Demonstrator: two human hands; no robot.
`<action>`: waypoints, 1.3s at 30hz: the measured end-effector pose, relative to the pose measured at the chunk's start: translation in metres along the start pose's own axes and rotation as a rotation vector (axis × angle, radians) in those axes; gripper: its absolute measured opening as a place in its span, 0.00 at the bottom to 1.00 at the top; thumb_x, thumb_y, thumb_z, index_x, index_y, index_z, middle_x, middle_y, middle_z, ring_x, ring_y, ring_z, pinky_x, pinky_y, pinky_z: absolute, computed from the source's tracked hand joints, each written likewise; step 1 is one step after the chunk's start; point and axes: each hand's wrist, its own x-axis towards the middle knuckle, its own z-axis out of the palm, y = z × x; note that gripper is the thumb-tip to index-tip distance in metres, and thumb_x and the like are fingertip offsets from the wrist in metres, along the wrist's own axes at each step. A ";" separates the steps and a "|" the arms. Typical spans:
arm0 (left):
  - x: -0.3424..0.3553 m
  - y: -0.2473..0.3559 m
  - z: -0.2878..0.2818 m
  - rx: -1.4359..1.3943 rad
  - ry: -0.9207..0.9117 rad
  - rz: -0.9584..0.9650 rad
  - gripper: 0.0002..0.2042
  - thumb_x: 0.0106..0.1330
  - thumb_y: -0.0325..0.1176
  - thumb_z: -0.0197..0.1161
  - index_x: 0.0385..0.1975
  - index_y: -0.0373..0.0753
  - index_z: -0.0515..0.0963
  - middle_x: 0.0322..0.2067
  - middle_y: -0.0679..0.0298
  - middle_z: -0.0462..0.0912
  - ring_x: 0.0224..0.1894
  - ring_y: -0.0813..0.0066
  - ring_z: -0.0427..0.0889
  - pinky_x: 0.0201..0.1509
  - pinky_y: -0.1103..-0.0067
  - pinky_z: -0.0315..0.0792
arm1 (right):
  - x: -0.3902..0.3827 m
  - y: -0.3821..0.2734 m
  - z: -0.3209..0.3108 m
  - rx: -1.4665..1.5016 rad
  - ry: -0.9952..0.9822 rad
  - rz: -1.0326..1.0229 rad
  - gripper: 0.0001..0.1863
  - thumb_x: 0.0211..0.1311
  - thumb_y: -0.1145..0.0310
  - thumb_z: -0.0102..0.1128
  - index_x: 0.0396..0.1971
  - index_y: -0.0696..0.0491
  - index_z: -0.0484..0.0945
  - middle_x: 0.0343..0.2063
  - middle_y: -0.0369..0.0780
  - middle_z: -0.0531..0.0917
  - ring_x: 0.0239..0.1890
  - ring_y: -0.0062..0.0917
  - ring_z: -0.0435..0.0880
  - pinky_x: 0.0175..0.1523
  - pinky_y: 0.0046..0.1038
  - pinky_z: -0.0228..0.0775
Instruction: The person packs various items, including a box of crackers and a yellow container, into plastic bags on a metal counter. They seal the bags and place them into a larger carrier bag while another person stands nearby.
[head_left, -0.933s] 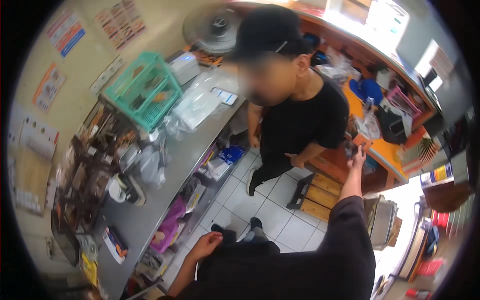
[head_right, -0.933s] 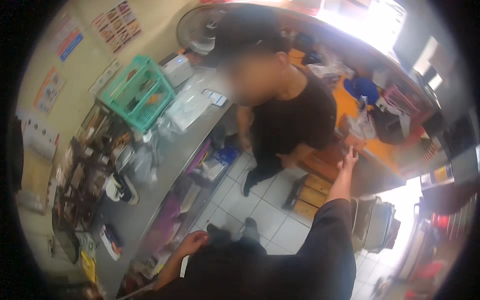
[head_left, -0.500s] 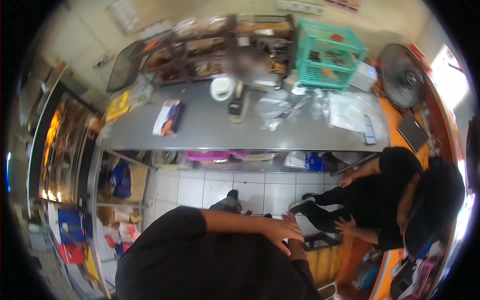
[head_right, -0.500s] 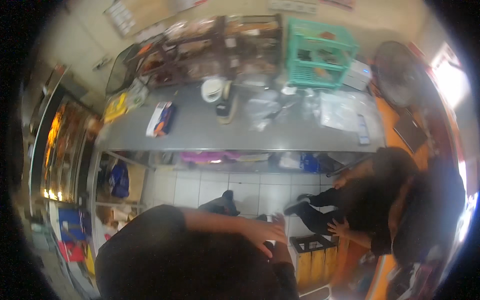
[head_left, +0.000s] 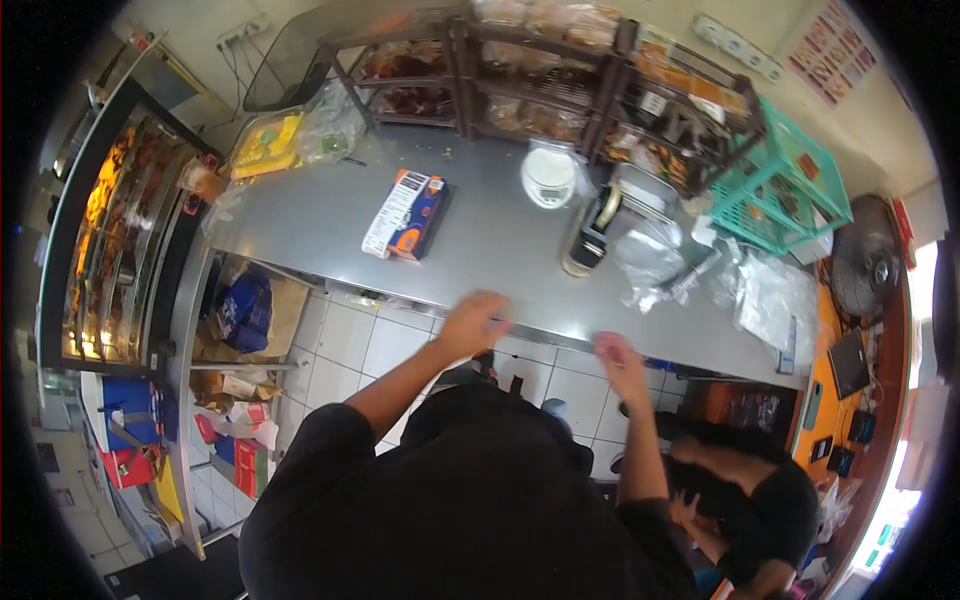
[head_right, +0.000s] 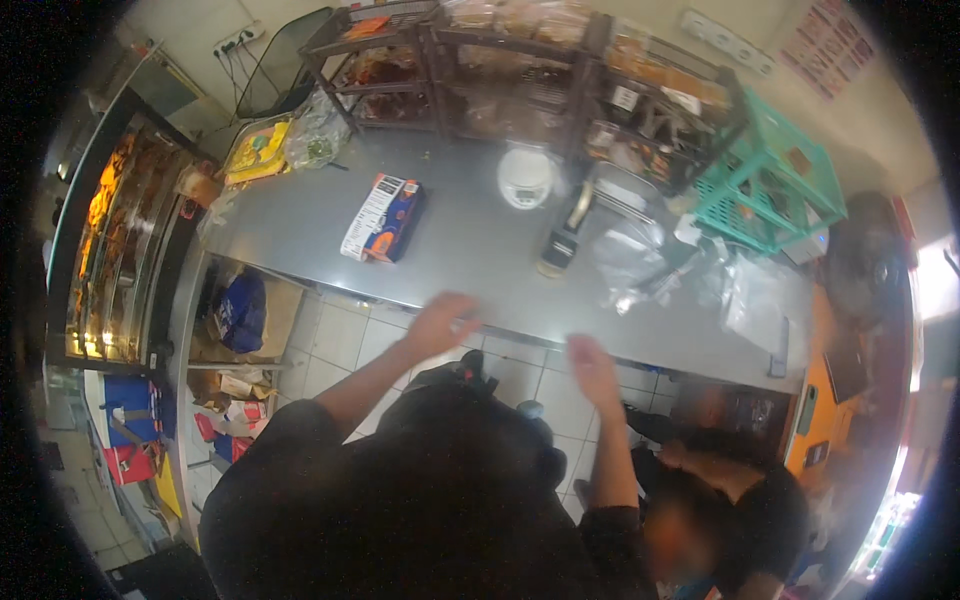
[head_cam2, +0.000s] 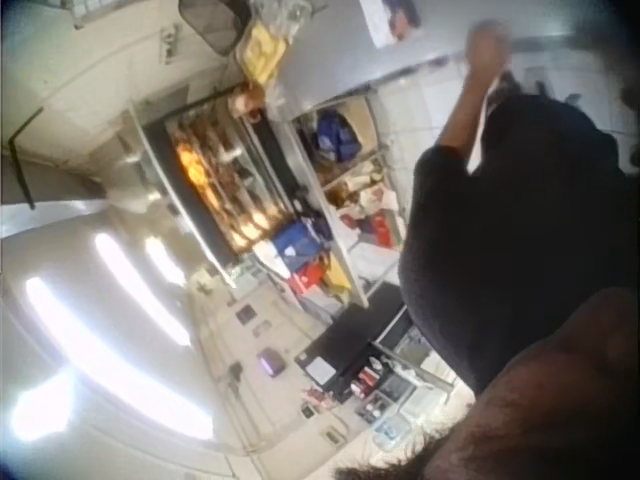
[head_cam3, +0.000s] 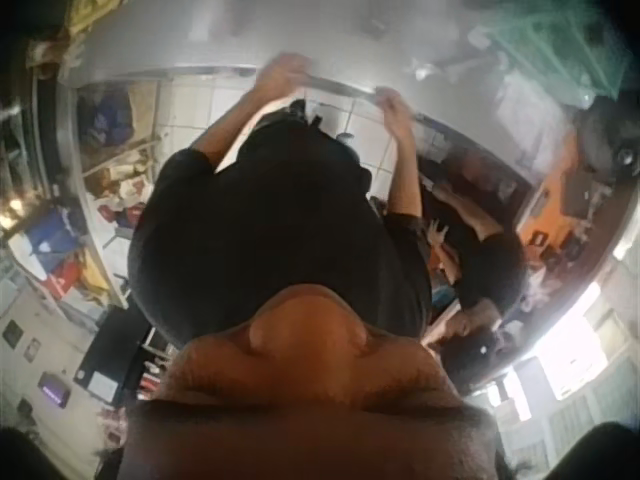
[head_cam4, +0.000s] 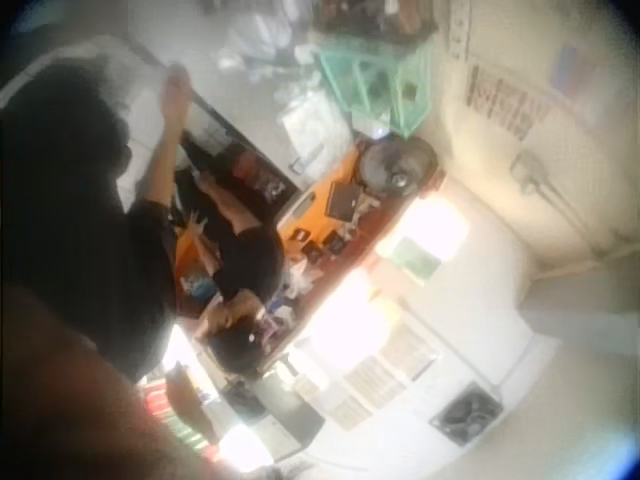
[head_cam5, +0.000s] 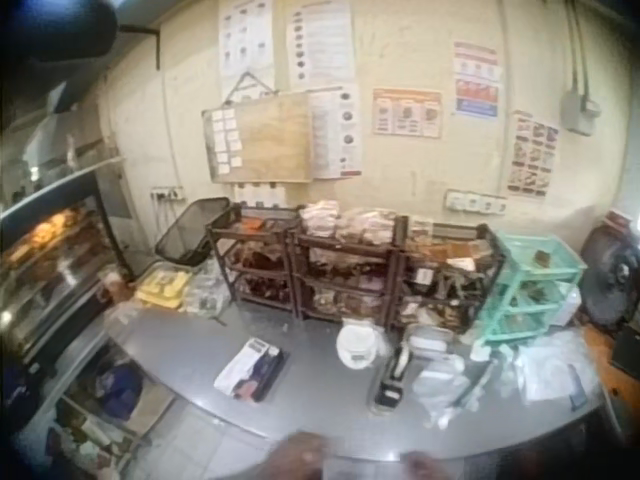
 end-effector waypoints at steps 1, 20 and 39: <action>0.004 -0.028 -0.019 0.071 0.188 -0.007 0.17 0.57 0.38 0.64 0.44 0.38 0.74 0.42 0.56 0.77 0.48 0.57 0.74 0.55 0.66 0.65 | 0.007 -0.005 -0.013 -0.069 0.125 0.045 0.14 0.64 0.64 0.56 0.45 0.56 0.75 0.39 0.38 0.81 0.39 0.21 0.78 0.47 0.25 0.70; 0.022 -0.076 0.008 0.857 0.408 -0.928 0.49 0.52 0.62 0.61 0.67 0.38 0.47 0.63 0.34 0.46 0.63 0.33 0.50 0.61 0.52 0.55 | 0.086 0.134 -0.339 -0.944 0.549 0.076 0.11 0.58 0.70 0.53 0.41 0.50 0.79 0.39 0.44 0.81 0.46 0.39 0.77 0.50 0.37 0.67; 0.299 0.269 0.286 0.060 -0.305 0.357 0.24 0.55 0.40 0.65 0.51 0.38 0.72 0.60 0.53 0.63 0.61 0.51 0.62 0.65 0.60 0.56 | 0.119 0.174 -0.366 -0.706 0.563 0.309 0.23 0.52 0.52 0.63 0.46 0.48 0.80 0.15 0.42 0.79 0.21 0.35 0.81 0.30 0.32 0.71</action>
